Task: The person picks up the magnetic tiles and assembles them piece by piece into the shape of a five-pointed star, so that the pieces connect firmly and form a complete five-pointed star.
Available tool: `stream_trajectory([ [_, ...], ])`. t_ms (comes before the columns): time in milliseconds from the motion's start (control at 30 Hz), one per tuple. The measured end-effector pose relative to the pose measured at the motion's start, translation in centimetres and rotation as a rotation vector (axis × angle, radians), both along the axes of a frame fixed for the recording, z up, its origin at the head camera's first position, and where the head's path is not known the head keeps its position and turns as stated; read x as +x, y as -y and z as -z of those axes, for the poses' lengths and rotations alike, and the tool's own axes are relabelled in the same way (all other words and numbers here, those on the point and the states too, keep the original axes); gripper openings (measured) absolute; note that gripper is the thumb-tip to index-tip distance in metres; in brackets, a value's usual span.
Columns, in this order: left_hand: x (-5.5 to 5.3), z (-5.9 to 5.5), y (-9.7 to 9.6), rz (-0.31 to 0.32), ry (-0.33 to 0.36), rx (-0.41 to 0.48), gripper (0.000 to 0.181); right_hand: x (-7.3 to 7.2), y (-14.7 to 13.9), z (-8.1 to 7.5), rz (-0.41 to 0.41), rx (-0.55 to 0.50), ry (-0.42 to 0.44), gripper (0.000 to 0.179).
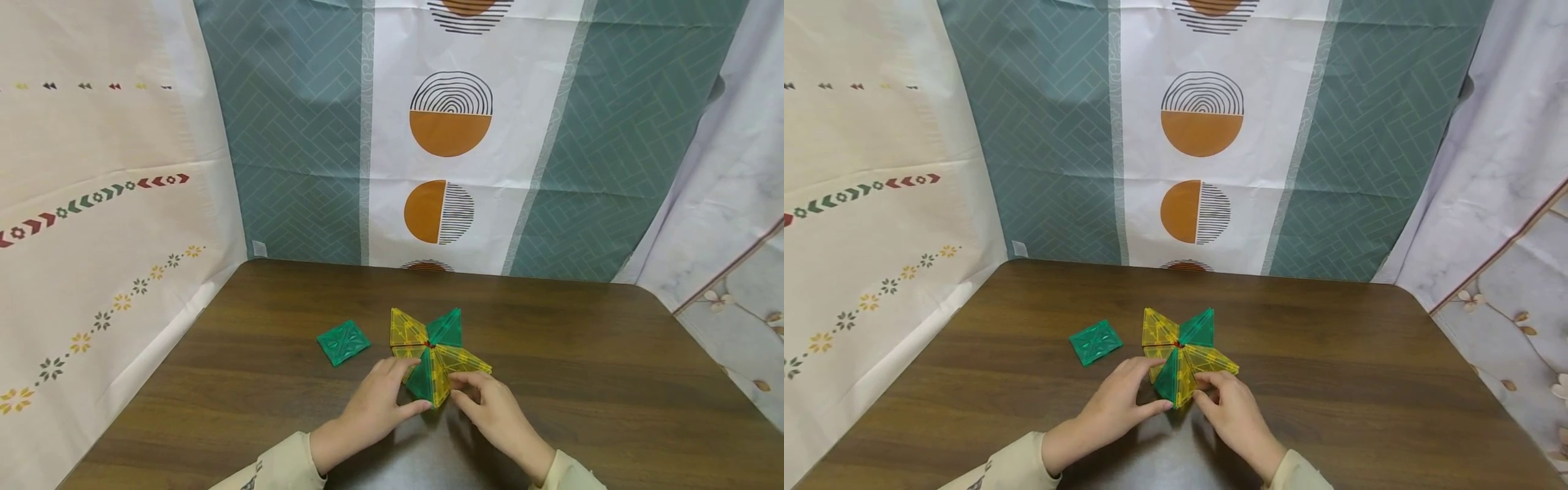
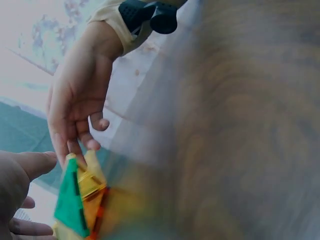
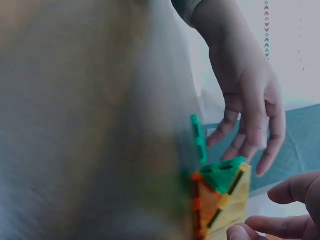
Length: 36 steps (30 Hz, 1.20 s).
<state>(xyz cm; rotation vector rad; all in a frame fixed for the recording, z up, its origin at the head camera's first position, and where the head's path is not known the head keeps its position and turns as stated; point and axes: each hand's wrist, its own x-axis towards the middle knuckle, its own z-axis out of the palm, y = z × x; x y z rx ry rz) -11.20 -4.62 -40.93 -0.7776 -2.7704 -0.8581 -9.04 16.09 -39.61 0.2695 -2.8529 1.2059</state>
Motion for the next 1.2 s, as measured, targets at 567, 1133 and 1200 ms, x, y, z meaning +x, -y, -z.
stream_trajectory([
  [567, -3.9, -2.7, 5.9, -0.006, -0.081, -0.036, 0.061, -3.5, 1.1, -5.1, -0.171, 0.078, -0.070, 0.027],
  [1133, -7.9, -0.3, 12.8, -0.052, 0.021, -0.116, 0.075, -8.4, 7.2, -6.8, -0.331, 0.083, 0.014, 0.028],
  [1200, -8.2, 0.0, 13.2, -0.045, 0.042, -0.117, 0.076, -9.0, 7.7, -6.7, -0.338, 0.086, 0.021, 0.029],
])
